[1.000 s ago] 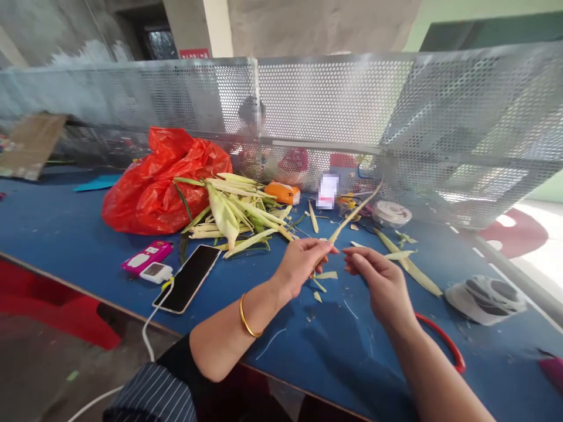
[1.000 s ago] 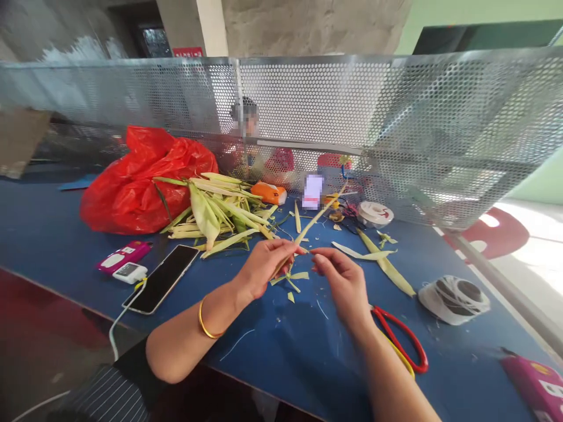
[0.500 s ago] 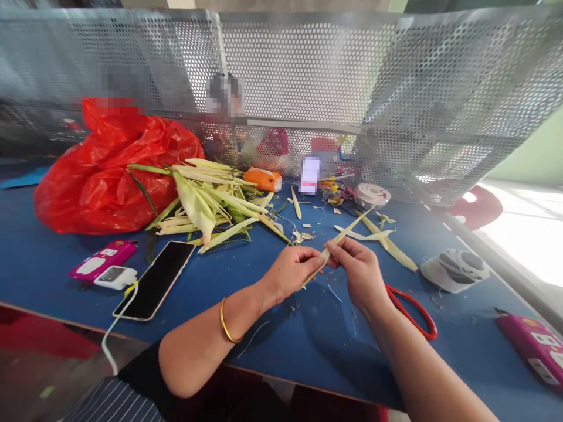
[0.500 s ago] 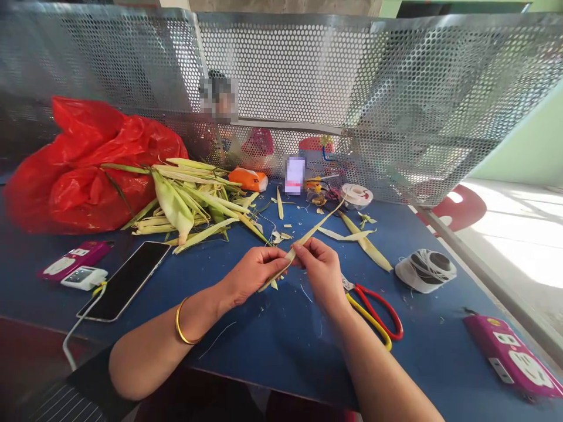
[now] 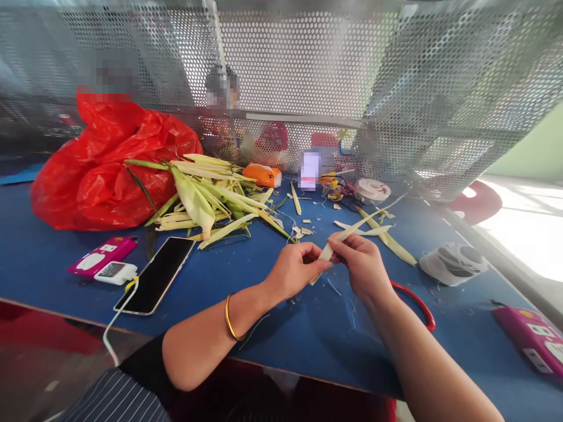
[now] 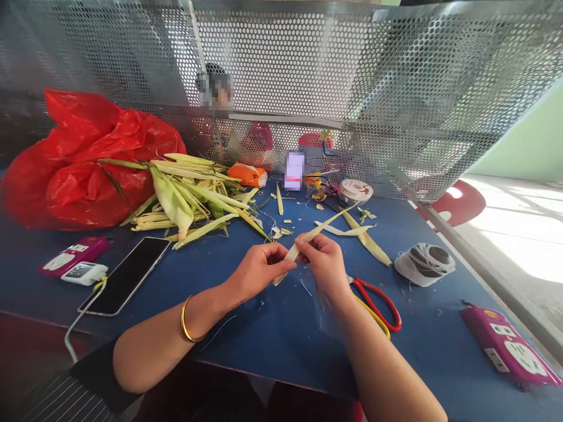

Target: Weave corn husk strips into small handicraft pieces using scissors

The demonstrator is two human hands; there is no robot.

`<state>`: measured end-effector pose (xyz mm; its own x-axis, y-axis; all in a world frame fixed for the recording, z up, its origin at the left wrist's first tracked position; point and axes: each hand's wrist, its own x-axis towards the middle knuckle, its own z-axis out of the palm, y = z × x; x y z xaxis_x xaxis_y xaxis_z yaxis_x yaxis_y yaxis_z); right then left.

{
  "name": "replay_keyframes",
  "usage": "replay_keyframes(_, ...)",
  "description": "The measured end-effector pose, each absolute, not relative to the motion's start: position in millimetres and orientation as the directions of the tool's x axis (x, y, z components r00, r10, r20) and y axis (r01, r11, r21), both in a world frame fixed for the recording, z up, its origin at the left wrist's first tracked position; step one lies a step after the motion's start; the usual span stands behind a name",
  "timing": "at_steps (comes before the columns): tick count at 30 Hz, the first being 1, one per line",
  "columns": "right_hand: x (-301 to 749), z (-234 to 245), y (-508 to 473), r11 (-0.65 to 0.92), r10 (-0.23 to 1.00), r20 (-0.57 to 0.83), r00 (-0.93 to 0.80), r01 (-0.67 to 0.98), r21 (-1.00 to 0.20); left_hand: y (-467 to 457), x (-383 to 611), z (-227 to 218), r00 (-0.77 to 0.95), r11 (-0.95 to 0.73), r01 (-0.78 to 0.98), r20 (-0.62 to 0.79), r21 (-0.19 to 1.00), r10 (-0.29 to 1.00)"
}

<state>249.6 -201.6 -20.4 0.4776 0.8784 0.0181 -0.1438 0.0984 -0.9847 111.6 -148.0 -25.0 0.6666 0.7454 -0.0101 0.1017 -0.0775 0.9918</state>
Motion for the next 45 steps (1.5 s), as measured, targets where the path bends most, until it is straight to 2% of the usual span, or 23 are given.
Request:
replay_keyframes(3, 252.3, -20.0, -201.5, 0.11, 0.866, 0.002, 0.5, -0.187, -0.976, -148.9, 112.5, -22.5, 0.741, 0.144, -0.004, -0.094, 0.99, 0.665)
replay_keyframes(5, 253.9, -20.0, -201.3, 0.121, 0.857, -0.001, 0.516, -0.204, -0.971, -149.5, 112.2, -20.0, 0.763, 0.202, -0.017, -0.118, 0.979, 0.635)
replay_keyframes(10, 257.2, -16.7, -201.7, 0.173, 0.826, 0.066, 0.559, -0.14, -0.975, -148.7, 111.2, -19.9, 0.723, 0.076, -0.002, -0.051, 0.997, 0.689)
replay_keyframes(15, 254.6, -15.8, -203.8, 0.057, 0.942, 0.05, 0.333, -0.009, -0.998, -146.7, 112.2, -25.9, 0.622, -0.037, 0.066, -0.012, 0.997, 0.783)
replay_keyframes(22, 251.1, -18.7, -203.3, 0.072, 0.924, 0.083, 0.374, 0.044, -0.996, -148.5, 113.1, -23.9, 0.617, 0.083, -0.013, -0.057, 0.996, 0.785)
replay_keyframes(28, 252.2, -14.7, -203.3, 0.062, 0.916, 0.085, 0.392, 0.071, -0.996, -147.4, 112.1, -22.0, 0.6, 0.093, -0.011, -0.067, 0.996, 0.797)
replay_keyframes(34, 245.2, -17.0, -205.6, 0.028, 0.976, 0.06, 0.211, 0.154, -0.988, -143.4, 112.4, -22.8, 0.461, -0.079, -0.051, 0.094, 0.996, 0.883)
replay_keyframes(39, 241.2, -18.2, -206.4, 0.032, 0.985, 0.065, 0.163, 0.199, -0.98, -141.6, 112.2, -21.3, 0.428, -0.014, -0.051, 0.034, 0.999, 0.903)
replay_keyframes(42, 241.9, -18.6, -206.1, 0.038, 0.975, 0.085, 0.205, 0.225, -0.974, -142.0, 112.6, -21.7, 0.435, -0.003, -0.043, 0.021, 0.999, 0.9)
replay_keyframes(45, 243.2, -18.5, -205.6, 0.054, 0.928, 0.143, 0.345, 0.256, -0.965, -144.0, 113.1, -25.1, 0.452, -0.065, 0.021, 0.049, 0.998, 0.891)
